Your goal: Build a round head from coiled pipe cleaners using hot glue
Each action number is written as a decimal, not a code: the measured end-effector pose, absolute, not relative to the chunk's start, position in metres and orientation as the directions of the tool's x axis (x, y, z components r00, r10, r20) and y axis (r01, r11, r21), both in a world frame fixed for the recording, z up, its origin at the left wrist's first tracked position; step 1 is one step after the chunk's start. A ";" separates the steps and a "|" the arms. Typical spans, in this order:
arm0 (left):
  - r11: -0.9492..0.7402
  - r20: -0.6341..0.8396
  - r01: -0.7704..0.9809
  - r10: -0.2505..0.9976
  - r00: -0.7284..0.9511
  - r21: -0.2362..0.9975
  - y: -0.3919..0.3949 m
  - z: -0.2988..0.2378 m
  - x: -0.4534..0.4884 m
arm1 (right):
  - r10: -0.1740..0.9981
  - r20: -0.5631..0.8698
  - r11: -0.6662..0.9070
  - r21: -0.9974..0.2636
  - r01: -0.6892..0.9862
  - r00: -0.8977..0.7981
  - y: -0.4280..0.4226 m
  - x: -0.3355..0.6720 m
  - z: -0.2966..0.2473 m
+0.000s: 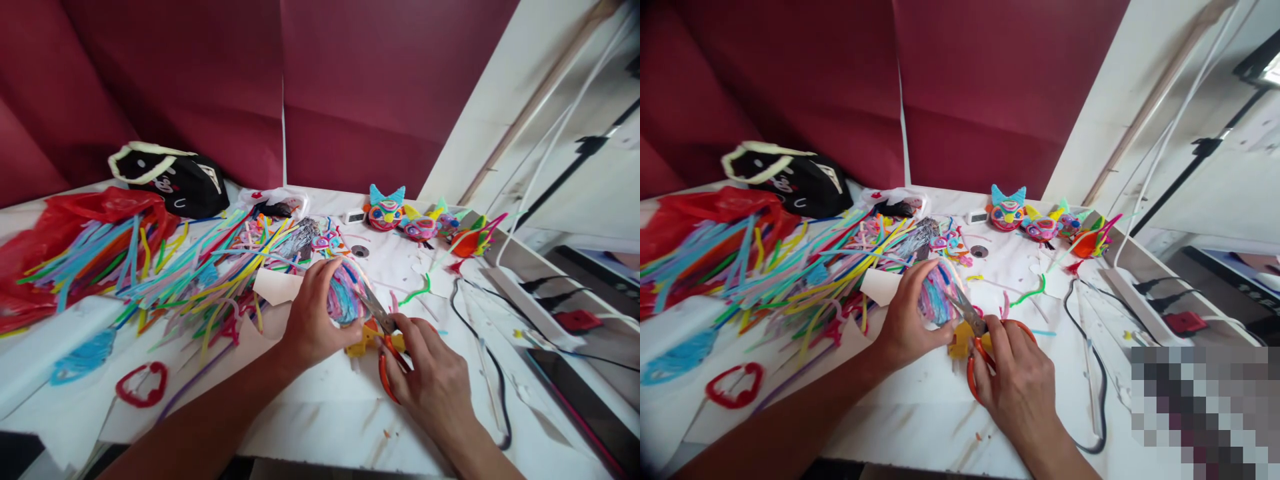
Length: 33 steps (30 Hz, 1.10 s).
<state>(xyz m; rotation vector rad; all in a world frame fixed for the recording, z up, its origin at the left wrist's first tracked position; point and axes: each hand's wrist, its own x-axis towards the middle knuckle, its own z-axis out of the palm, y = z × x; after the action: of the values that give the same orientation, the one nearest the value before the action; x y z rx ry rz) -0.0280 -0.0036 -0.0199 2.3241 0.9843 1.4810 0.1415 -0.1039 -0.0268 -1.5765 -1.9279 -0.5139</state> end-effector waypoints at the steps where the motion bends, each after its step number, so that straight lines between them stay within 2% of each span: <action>1: -0.753 0.721 0.420 0.637 0.271 0.508 -0.004 -0.020 -0.028 | 0.739 0.661 0.215 -0.048 0.976 -0.130 -0.104 0.141 -0.026; 9: -0.737 0.706 0.430 0.655 0.267 0.521 -0.005 -0.019 -0.028 | 0.710 0.680 0.125 0.133 0.983 -0.183 -0.103 0.140 -0.026; 15: -0.727 0.696 0.432 0.668 0.263 0.534 -0.006 -0.020 -0.027 | 0.701 0.676 0.106 0.216 0.971 -0.227 -0.100 0.143 -0.027; 33: -0.682 0.667 0.460 0.709 0.227 0.568 -0.007 -0.021 -0.027 | 0.661 0.695 0.152 0.245 0.957 -0.283 -0.092 0.148 -0.028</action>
<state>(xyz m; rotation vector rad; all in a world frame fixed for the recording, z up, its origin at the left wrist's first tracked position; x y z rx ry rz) -0.0272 -0.0068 -0.0213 2.2514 1.1012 1.4365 0.1478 -0.0921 -0.0279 -1.5403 -2.0096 -0.9331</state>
